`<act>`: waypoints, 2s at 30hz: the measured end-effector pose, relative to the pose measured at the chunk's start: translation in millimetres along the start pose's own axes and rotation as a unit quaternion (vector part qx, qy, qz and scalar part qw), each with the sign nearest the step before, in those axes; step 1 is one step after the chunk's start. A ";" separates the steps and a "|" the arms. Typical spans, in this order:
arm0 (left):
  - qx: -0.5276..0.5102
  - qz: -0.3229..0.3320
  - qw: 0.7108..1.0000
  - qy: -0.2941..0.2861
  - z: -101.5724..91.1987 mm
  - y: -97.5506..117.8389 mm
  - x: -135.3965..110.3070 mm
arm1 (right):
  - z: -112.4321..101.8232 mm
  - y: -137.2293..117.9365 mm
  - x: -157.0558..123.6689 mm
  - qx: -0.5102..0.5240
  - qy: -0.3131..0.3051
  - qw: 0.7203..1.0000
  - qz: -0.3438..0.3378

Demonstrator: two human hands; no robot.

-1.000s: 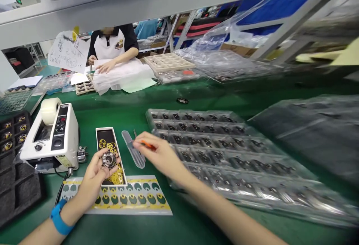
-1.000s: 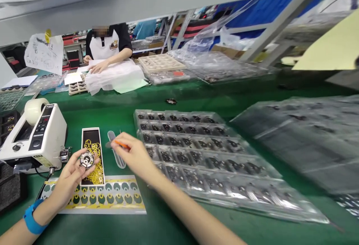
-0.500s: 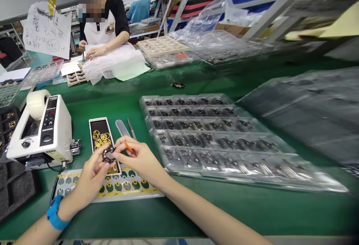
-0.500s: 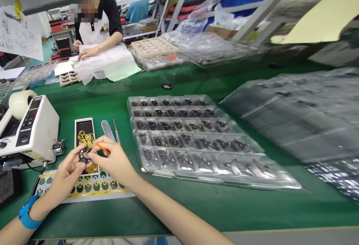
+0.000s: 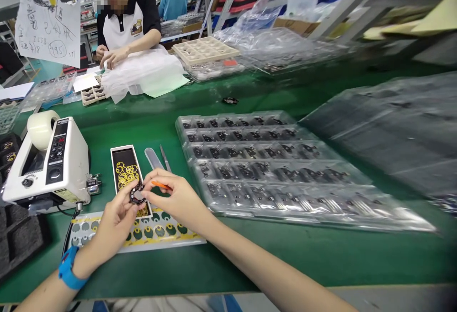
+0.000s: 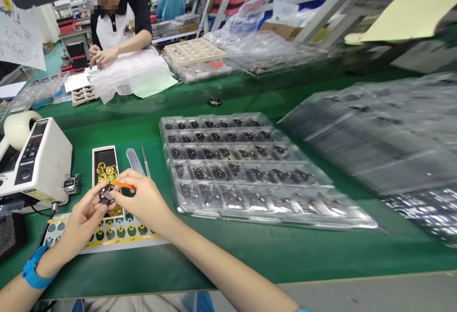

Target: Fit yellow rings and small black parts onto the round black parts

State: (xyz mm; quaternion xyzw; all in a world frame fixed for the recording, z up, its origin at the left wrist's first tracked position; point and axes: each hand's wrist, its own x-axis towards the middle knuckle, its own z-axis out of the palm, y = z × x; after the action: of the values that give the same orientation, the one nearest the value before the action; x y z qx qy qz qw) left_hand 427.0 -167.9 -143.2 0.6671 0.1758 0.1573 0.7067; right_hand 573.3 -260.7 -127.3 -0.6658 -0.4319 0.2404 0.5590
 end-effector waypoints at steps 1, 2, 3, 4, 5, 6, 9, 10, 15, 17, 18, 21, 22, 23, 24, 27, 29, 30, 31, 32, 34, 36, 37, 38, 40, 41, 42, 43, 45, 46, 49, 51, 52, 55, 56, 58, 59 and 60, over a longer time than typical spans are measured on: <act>-0.008 0.003 1.000 0.002 0.8 0.7 0.4 | 1.8 1.2 -0.7 -0.010 0.010 1.000 -0.008; -0.018 0.007 1.000 0.004 1.7 1.4 1.0 | 3.6 2.2 -1.5 -0.019 0.020 0.999 -0.018; -0.028 0.012 1.000 0.006 2.5 2.1 1.5 | 5.3 3.1 -2.3 -0.029 0.030 0.999 -0.030; -0.037 0.016 0.999 0.009 3.4 2.6 2.1 | 6.8 3.8 -3.2 -0.038 0.039 0.998 -0.043; -0.045 0.020 0.999 0.011 4.1 2.9 2.6 | 8.0 4.3 -3.9 -0.049 0.045 0.996 -0.056; -0.050 0.023 0.998 0.014 4.7 3.2 3.1 | 8.8 4.5 -4.6 -0.061 0.048 0.995 -0.067; -0.053 0.025 0.998 0.024 6.0 3.6 4.1 | 8.6 3.7 -5.4 -0.097 0.038 0.991 -0.087; -0.052 0.024 0.998 0.026 6.2 3.8 4.3 | 8.0 3.1 -5.4 -0.107 0.033 0.990 -0.089; -0.045 0.010 0.998 0.037 7.6 5.0 5.2 | 6.1 1.1 -4.7 -0.142 0.026 0.984 -0.102; -0.045 0.004 0.998 0.051 8.8 5.0 5.9 | 7.2 1.6 -5.0 -0.151 0.030 0.982 -0.112; -0.046 0.000 0.997 0.061 9.6 4.9 6.3 | 8.1 2.2 -5.4 -0.156 0.032 0.980 -0.117; -0.050 -0.010 0.994 0.097 11.8 5.0 7.9 | 11.3 4.6 -7.4 -0.175 0.039 0.975 -0.130; -0.052 -0.012 0.993 0.107 12.3 5.2 8.5 | 12.4 5.6 -8.1 -0.182 0.043 0.973 -0.133; -0.055 -0.014 0.992 0.115 12.7 5.6 9.1 | 13.4 6.6 -8.9 -0.188 0.048 0.972 -0.134; -0.060 -0.015 0.991 0.120 12.7 6.0 9.6 | 14.3 7.5 -9.5 -0.192 0.052 0.971 -0.133; -0.075 -0.026 0.989 0.125 11.7 7.7 10.6 | 16.2 9.4 -10.3 -0.186 0.061 0.974 -0.117; -0.082 -0.033 0.988 0.125 10.6 8.7 10.7 | 16.5 9.3 -9.8 -0.168 0.057 0.979 -0.104; -0.084 -0.035 0.988 0.126 10.2 9.1 10.6 | 16.3 8.7 -9.3 -0.159 0.052 0.981 -0.097; -0.086 -0.035 0.988 0.126 9.8 9.3 10.4 | 15.9 7.8 -8.6 -0.150 0.046 0.983 -0.090; -0.086 -0.035 0.988 0.127 9.5 9.3 10.2 | 15.4 6.7 -7.9 -0.142 0.039 0.986 -0.082; -0.084 -0.035 0.988 0.128 9.2 9.1 9.8 | 14.2 4.5 -6.6 -0.125 0.024 0.990 -0.064; -0.083 -0.036 0.988 0.128 9.0 8.6 9.5 | 13.3 2.9 -5.5 -0.112 0.013 0.992 -0.048; -0.083 -0.036 0.988 0.127 8.9 8.2 9.4 | 13.0 2.5 -5.1 -0.107 0.009 0.993 -0.041; -0.082 -0.036 0.988 0.127 8.8 8.0 9.3 | 12.9 2.3 -4.8 -0.102 0.008 0.994 -0.036; -0.078 -0.037 0.988 0.127 8.5 7.4 9.1 | 12.9 2.8 -4.4 -0.092 0.007 0.995 -0.031; -0.075 -0.038 0.988 0.128 8.4 7.2 9.0 | 13.0 3.3 -4.3 -0.087 0.008 0.996 -0.030; -0.072 -0.038 0.989 0.127 8.4 6.9 9.0 | 13.2 3.8 -4.2 -0.083 0.008 0.996 -0.029; -0.070 -0.037 0.989 0.127 8.4 6.6 9.0 | 13.5 4.3 -4.2 -0.079 0.008 0.996 -0.028; -0.068 -0.035 0.989 0.128 8.3 5.9 9.1 | 14.2 5.2 -4.1 -0.073 0.006 0.997 -0.023; -0.068 -0.033 0.989 0.128 8.3 5.5 9.2 | 14.6 5.6 -4.0 -0.070 0.003 0.997 -0.020; -0.068 -0.030 0.989 0.129 8.2 4.7 9.5 | 15.5 6.5 -3.2 -0.062 -0.004 0.998 -0.010; -0.066 -0.028 0.989 0.132 8.4 4.4 9.7 | 16.0 6.5 -2.5 -0.060 -0.007 0.998 -0.006; -0.064 -0.028 0.989 0.133 8.6 4.3 9.7 | 16.3 6.4 -2.2 -0.060 -0.009 0.998 -0.006; -0.047 -0.020 0.989 0.141 9.5 2.9 9.3 | 17.4 6.0 -1.8 -0.057 -0.013 0.998 -0.013; -0.039 -0.016 0.989 0.143 9.8 1.8 9.2 | 17.8 6.3 -1.8 -0.058 -0.013 0.998 -0.018; -0.029 -0.011 0.989 0.145 9.9 -1.0 9.3 | 18.5 7.9 -1.8 -0.065 -0.008 0.997 -0.030; -0.027 -0.010 0.989 0.144 9.6 -2.4 9.6 | 18.6 9.0 -1.6 -0.073 -0.003 0.997 -0.035; -0.025 -0.010 0.990 0.141 9.0 -3.4 10.1 | 18.4 10.2 -1.4 -0.085 0.002 0.995 -0.042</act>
State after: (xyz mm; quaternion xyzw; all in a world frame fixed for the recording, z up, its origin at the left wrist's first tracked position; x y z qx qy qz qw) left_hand 440.1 -171.5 -146.5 0.6186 0.2765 0.2471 0.6927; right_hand 560.9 -252.0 -142.0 -0.6923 -0.4777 0.1778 0.5108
